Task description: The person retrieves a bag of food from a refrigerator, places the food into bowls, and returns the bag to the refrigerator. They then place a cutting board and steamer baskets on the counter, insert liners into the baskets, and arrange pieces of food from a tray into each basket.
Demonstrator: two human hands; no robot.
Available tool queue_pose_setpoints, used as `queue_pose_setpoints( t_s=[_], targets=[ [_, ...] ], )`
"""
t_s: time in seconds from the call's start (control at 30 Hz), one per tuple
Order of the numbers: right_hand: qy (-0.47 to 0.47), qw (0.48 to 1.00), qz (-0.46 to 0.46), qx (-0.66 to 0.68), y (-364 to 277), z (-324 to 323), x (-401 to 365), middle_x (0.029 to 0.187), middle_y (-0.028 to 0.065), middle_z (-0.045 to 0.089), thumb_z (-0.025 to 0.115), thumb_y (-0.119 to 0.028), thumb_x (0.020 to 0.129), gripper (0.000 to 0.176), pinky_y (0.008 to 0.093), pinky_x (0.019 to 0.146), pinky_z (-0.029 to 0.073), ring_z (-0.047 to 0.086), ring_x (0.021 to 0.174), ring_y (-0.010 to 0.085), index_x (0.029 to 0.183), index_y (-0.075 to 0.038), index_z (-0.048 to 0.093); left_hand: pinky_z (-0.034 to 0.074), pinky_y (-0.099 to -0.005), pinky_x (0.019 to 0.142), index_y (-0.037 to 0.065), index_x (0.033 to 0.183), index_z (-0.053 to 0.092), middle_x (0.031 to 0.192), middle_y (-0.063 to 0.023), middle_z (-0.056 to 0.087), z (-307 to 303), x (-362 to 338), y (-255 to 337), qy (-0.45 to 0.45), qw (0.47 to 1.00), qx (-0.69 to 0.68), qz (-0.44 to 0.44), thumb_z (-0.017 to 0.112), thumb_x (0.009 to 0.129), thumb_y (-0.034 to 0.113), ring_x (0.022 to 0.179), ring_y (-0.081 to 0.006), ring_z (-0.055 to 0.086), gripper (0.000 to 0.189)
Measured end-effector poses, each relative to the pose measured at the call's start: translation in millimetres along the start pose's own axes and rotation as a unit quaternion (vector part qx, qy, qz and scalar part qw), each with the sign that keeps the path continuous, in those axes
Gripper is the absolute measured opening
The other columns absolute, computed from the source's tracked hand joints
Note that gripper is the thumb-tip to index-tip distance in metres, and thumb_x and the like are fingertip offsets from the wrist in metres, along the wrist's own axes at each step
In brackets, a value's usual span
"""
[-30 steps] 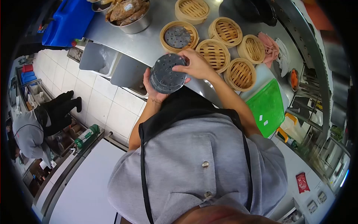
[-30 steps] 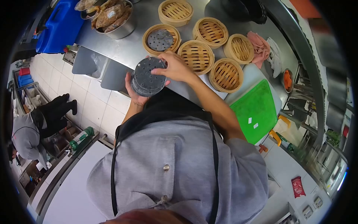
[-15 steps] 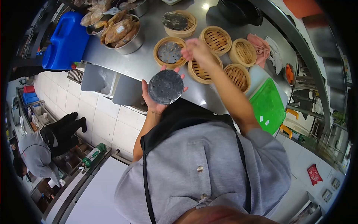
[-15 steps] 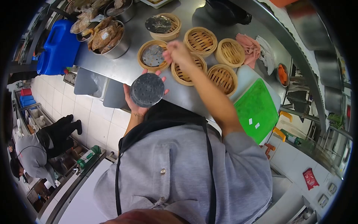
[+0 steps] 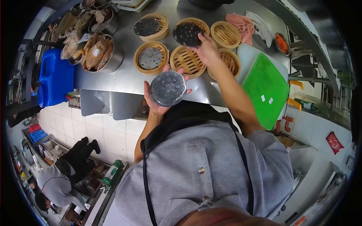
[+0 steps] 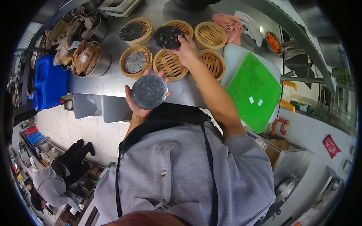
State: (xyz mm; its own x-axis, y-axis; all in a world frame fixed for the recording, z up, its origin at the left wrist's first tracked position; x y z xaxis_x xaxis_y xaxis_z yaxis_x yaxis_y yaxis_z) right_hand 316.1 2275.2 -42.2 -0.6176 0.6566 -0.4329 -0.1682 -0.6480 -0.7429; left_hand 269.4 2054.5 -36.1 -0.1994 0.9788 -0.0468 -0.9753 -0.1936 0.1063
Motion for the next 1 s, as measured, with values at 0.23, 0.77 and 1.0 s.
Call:
queue_pose_setpoints(
  t_s=[0.23,0.77,1.0],
  targets=[
    [-0.205,0.903,-0.109,-0.362,49.9,-0.6,-70.2,0.091,0.0092,0.065,0.066,-0.019,0.088,0.037,0.0359,0.065,0.058,0.064,0.074,0.0155,0.116,0.001,0.055,0.019,-0.0739,0.104,0.014,0.151,0.021,0.153,-0.0245,0.019,-4.8,-2.7,1.1,0.024,1.000,0.018,-0.008,0.051,0.082,0.069,0.139,-0.0467,0.022,0.093],
    [0.047,0.992,-0.008,-0.118,-2.1,-60.6,-82.4,0.102,0.0142,0.065,0.048,-0.017,0.098,0.025,0.0352,0.075,0.054,0.065,0.088,0.0236,0.118,-0.003,0.046,0.021,-0.0729,0.104,0.009,0.149,0.023,0.152,-0.0263,0.019,4.2,14.6,-26.3,0.024,0.995,0.001,-0.099,0.052,0.080,0.072,0.138,-0.0486,0.023,0.098],
    [-0.130,0.919,-0.040,-0.370,26.4,-26.5,-116.6,0.080,0.0065,0.063,0.071,-0.010,0.082,0.027,0.0229,0.048,0.052,0.062,0.065,0.0121,0.106,0.000,0.062,0.022,-0.0709,0.106,0.007,0.150,0.020,0.150,-0.0219,0.028,-0.2,11.4,-32.7,0.055,0.979,-0.152,-0.128,0.048,0.080,0.074,0.135,-0.0443,0.032,0.100]
  ],
)
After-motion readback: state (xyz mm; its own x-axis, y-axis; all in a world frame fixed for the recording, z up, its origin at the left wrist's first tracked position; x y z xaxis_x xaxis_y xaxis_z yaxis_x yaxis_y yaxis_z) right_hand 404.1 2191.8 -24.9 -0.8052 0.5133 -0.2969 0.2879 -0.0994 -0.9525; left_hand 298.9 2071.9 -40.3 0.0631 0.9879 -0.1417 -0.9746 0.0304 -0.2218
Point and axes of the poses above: each hand's wrist, its own x-axis towards the middle knuckle, its own z-axis out of the palm, y = z × x, the point moved 3 cm from there along x, towards the middle knuckle
